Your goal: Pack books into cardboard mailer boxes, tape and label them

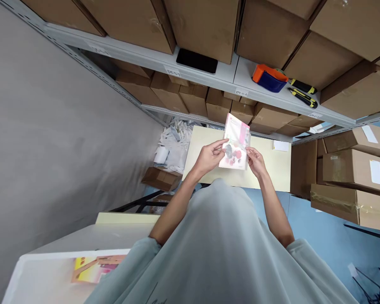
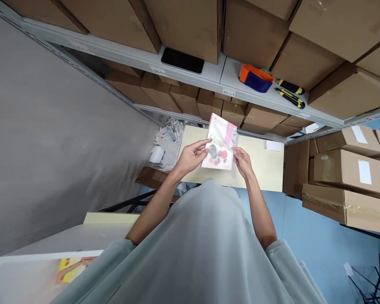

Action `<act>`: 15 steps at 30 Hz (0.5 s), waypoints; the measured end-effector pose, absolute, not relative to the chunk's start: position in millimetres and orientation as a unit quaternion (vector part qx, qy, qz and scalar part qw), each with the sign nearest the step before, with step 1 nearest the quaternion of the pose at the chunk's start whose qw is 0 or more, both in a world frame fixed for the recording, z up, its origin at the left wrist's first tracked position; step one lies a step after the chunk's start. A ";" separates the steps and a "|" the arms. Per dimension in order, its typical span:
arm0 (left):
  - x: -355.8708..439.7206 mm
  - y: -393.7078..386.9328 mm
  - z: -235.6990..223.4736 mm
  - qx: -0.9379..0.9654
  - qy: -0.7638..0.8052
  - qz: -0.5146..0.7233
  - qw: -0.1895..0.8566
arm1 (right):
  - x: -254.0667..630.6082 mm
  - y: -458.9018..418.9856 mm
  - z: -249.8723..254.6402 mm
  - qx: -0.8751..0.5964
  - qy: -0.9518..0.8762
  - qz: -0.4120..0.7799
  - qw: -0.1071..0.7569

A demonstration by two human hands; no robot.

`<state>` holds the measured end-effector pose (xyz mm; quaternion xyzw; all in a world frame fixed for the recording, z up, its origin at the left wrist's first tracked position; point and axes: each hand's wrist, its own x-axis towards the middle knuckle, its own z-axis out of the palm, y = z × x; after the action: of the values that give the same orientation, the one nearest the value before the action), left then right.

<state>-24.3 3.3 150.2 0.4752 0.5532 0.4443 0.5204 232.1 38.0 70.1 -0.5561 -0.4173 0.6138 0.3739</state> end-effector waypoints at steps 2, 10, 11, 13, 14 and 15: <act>-23.0 2.9 152.6 0.468 0.553 0.451 0.522 | 228.6 38.3 68.0 -0.560 -0.430 0.602 0.372; -19.7 1.6 153.0 0.454 0.541 0.474 0.527 | 211.5 45.6 65.9 -0.567 -0.433 0.551 0.433; -19.2 1.5 151.4 0.447 0.537 0.477 0.533 | 210.8 47.1 63.9 -0.583 -0.426 0.541 0.431; -17.4 1.1 148.1 0.435 0.533 0.484 0.540 | 209.5 49.7 58.7 -0.610 -0.409 0.529 0.425; -16.1 0.9 146.6 0.432 0.532 0.489 0.540 | 208.4 50.6 55.7 -0.619 -0.401 0.526 0.424; -14.7 0.8 145.4 0.429 0.532 0.493 0.538 | 206.9 51.5 52.8 -0.623 -0.396 0.525 0.424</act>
<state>-14.7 0.8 145.4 0.4291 0.5323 0.4935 0.5376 206.9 51.5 52.8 -0.6231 -0.3960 0.5247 0.4237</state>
